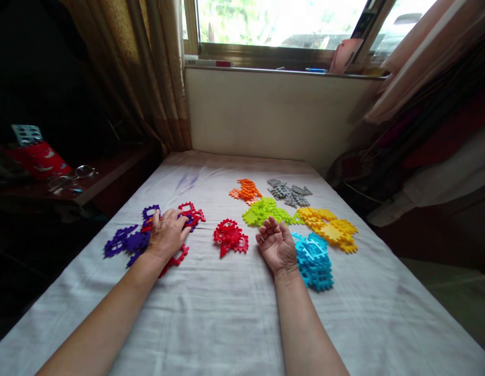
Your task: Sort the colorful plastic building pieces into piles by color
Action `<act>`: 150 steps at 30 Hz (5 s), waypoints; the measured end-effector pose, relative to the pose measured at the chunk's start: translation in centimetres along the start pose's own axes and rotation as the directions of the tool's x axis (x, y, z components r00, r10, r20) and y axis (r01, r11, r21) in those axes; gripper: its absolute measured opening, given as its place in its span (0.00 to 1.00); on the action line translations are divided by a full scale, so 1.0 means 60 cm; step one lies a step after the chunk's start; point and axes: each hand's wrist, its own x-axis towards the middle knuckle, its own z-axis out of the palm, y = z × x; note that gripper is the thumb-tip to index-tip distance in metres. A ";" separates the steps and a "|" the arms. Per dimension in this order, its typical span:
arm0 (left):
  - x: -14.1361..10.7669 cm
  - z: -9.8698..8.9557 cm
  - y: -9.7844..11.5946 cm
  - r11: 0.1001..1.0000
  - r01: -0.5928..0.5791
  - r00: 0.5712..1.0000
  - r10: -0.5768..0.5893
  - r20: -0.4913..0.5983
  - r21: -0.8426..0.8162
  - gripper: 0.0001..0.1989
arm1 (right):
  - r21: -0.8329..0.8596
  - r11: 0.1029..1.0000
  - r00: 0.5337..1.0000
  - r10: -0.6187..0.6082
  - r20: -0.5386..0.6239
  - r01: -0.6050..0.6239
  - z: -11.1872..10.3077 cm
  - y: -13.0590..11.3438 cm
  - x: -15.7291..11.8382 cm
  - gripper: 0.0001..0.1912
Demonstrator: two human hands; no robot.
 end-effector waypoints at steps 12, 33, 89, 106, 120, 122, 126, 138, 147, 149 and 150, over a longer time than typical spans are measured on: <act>-0.005 0.006 0.089 0.924 -0.144 0.989 0.121 -0.086 -0.355 0.08 | 0.014 1.000 0.999 0.002 -0.034 -0.001 0.005 0.002 -0.001 0.08; 0.083 0.013 0.034 0.997 -0.058 0.971 0.047 0.235 0.041 0.18 | 0.010 1.000 0.999 0.002 -0.037 -0.001 0.009 0.004 -0.002 0.06; 0.039 -0.002 0.106 0.947 0.204 0.970 -0.162 0.181 -0.246 0.12 | -0.056 0.998 1.000 -0.007 -0.012 0.006 0.008 0.005 0.001 0.05; 0.007 -0.029 0.014 0.996 0.075 0.997 -0.073 0.035 -0.044 0.15 | -0.052 0.999 0.999 -0.002 -0.052 -0.001 0.016 0.004 -0.003 0.05; -0.004 -0.025 -0.153 0.980 -0.061 0.984 0.028 0.174 0.189 0.20 | -0.037 0.999 0.999 0.004 -0.032 -0.005 0.011 0.004 0.000 0.06; 0.005 -0.019 -0.159 0.976 -0.096 0.983 0.062 0.175 0.196 0.19 | -0.039 0.999 1.000 0.002 -0.029 -0.003 0.010 0.005 0.000 0.06; 0.021 -0.016 -0.162 0.968 -0.180 0.976 0.153 0.156 0.176 0.16 | -0.047 0.999 0.999 0.002 -0.033 -0.003 0.012 0.004 -0.001 0.06; 0.029 -0.032 0.035 0.934 -0.247 0.967 0.254 -0.010 -0.259 0.16 | -0.038 0.999 0.997 -0.001 -0.072 -0.002 0.022 0.005 -0.005 0.07; 0.035 -0.016 0.150 0.878 -0.293 0.944 0.329 0.034 -0.378 0.15 | -0.051 0.999 0.999 0.002 -0.048 -0.005 0.016 0.004 -0.002 0.06; 0.027 -0.014 0.145 0.866 -0.293 0.948 0.319 -0.005 -0.405 0.15 | -0.049 0.999 0.999 -0.001 -0.054 -0.002 0.015 0.005 -0.002 0.06; 0.022 -0.013 0.137 0.862 -0.291 0.951 0.309 -0.025 -0.415 0.15 | -0.047 0.999 0.998 -0.002 -0.060 -0.001 0.014 0.005 -0.002 0.06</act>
